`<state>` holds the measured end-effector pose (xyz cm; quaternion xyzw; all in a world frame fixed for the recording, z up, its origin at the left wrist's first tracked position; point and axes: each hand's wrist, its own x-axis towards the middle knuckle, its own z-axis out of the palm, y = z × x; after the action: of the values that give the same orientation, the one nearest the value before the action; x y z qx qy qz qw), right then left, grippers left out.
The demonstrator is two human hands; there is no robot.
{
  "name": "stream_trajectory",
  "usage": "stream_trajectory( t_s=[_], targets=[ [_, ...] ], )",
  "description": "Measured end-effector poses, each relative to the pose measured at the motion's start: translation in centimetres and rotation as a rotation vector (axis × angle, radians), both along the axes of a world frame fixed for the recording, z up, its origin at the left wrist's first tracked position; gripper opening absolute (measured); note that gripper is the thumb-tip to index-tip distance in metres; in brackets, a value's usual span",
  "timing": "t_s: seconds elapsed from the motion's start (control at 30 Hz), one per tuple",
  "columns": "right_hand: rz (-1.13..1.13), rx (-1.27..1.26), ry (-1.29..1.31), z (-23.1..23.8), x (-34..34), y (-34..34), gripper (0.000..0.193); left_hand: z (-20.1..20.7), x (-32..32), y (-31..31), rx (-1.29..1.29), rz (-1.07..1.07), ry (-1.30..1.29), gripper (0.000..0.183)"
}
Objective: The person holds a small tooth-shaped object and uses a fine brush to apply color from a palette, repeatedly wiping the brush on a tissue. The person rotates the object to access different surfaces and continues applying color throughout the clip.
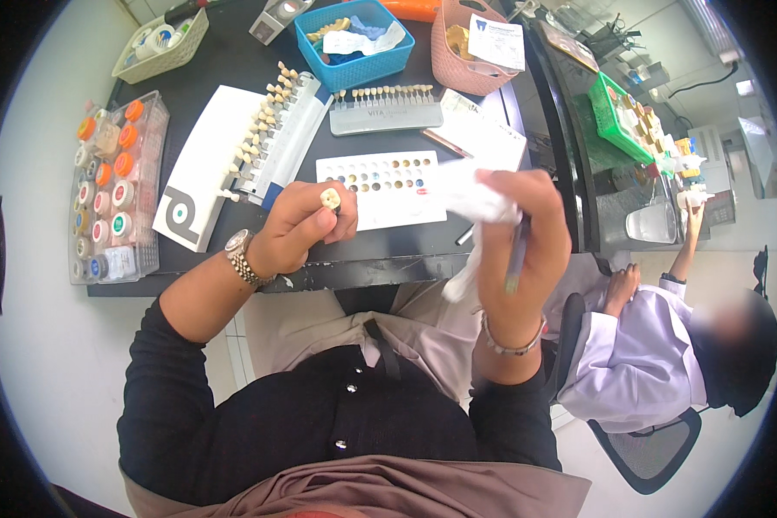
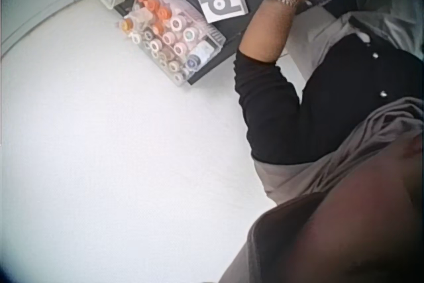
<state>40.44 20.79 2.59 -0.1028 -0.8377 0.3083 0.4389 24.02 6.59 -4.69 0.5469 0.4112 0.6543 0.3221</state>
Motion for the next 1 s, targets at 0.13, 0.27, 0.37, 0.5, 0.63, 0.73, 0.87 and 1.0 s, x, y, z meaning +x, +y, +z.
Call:
stream_trajectory(
  t_s=[0.13, 0.27, 0.37, 0.5, 0.63, 0.73, 0.87, 1.0],
  targets=[
    [0.06, 0.057, 0.017, 0.7, 0.3, -2.0, 0.026, -0.1, 0.1, 0.0, 0.016, 0.01, 0.069, 0.027],
    [0.002, 0.173, 0.022, 1.2, 0.4, -3.1, 0.032, 0.0, 0.1, -0.1, 0.041, 0.045, 0.122, 0.023],
    [-0.059, 0.261, 0.054, 1.3, 0.2, -4.0, 0.034, 0.1, 0.0, -0.2, 0.063, 0.072, 0.172, 0.021],
    [-0.089, 0.275, 0.132, 0.8, -0.4, -4.7, 0.035, 0.0, 0.1, 0.1, 0.129, 0.12, 0.201, 0.018],
    [-0.056, 0.322, 0.103, 0.8, -0.5, -4.9, 0.041, 0.3, 0.1, 0.1, 0.154, 0.136, 0.222, 0.016],
    [-0.038, 0.343, 0.104, 1.0, -0.4, -5.1, 0.041, 0.3, 0.1, 0.2, 0.18, 0.145, 0.226, 0.015],
    [-0.065, 0.398, 0.076, 1.0, 0.1, -5.3, 0.041, 0.4, 0.1, 0.4, 0.173, 0.138, 0.239, 0.014],
    [-0.085, 0.432, 0.056, 0.8, 0.1, -5.6, 0.041, 0.5, 0.1, 0.5, 0.196, 0.168, 0.254, 0.014]
  ],
)
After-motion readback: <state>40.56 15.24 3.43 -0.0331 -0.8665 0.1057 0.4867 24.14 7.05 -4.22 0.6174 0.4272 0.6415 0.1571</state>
